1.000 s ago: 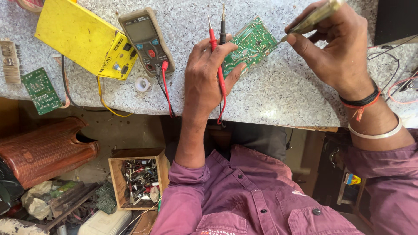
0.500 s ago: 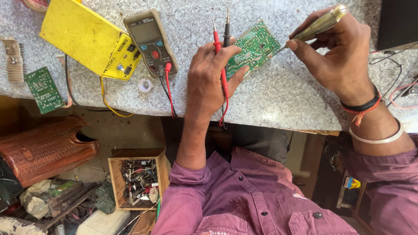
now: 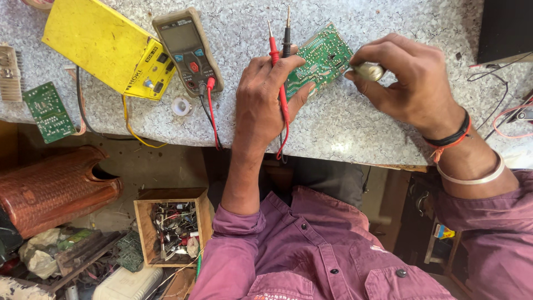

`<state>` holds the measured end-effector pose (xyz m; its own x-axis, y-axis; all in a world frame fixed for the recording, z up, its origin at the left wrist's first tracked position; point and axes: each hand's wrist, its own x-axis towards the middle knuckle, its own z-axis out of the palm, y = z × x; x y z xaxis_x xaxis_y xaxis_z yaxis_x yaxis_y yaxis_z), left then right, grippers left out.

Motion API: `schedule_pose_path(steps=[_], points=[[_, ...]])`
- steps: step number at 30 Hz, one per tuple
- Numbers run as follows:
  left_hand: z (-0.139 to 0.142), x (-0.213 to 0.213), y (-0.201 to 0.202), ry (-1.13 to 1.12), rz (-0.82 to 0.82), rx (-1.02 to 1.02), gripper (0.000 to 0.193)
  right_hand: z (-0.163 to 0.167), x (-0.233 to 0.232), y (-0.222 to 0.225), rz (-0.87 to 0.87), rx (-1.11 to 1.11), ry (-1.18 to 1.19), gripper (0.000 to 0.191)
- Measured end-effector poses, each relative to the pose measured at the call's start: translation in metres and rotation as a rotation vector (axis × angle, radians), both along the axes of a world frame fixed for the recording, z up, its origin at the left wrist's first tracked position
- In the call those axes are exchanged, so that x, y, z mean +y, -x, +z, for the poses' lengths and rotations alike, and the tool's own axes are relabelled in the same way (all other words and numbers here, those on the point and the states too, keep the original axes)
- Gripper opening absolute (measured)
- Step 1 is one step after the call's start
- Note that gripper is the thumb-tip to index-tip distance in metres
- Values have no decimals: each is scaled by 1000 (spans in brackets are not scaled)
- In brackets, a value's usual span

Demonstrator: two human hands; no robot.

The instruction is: The person uses multimeter probes to test points on a green circuit board. They flip the board over to inspect the component side and continue testing various points with the probes.

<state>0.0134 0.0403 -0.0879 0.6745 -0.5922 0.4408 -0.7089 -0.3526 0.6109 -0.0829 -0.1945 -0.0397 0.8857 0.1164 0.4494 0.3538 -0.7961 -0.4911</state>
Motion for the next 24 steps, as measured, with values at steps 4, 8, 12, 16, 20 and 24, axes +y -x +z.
schedule_pose_path(steps=[4, 8, 12, 16, 20, 24], points=[[1, -1, 0, -4, 1, 6, 44, -5, -4, -1, -14, -36, -73, 20], [1, 0, 0, -6, 2, 7, 44, -10, -7, -1, -20, 26, -220, 15], [-2, -1, 0, -5, 1, -8, 46, -8, -5, -1, -133, 141, -398, 17], [-4, 0, 0, -1, -1, -7, 47, -5, -5, -6, -226, 318, -647, 18], [-4, -1, 0, -4, -2, 10, 47, -1, -11, -9, -145, 344, -723, 14], [-1, 0, 2, -4, 2, 32, 46, -1, -18, -9, -141, 438, -815, 9]])
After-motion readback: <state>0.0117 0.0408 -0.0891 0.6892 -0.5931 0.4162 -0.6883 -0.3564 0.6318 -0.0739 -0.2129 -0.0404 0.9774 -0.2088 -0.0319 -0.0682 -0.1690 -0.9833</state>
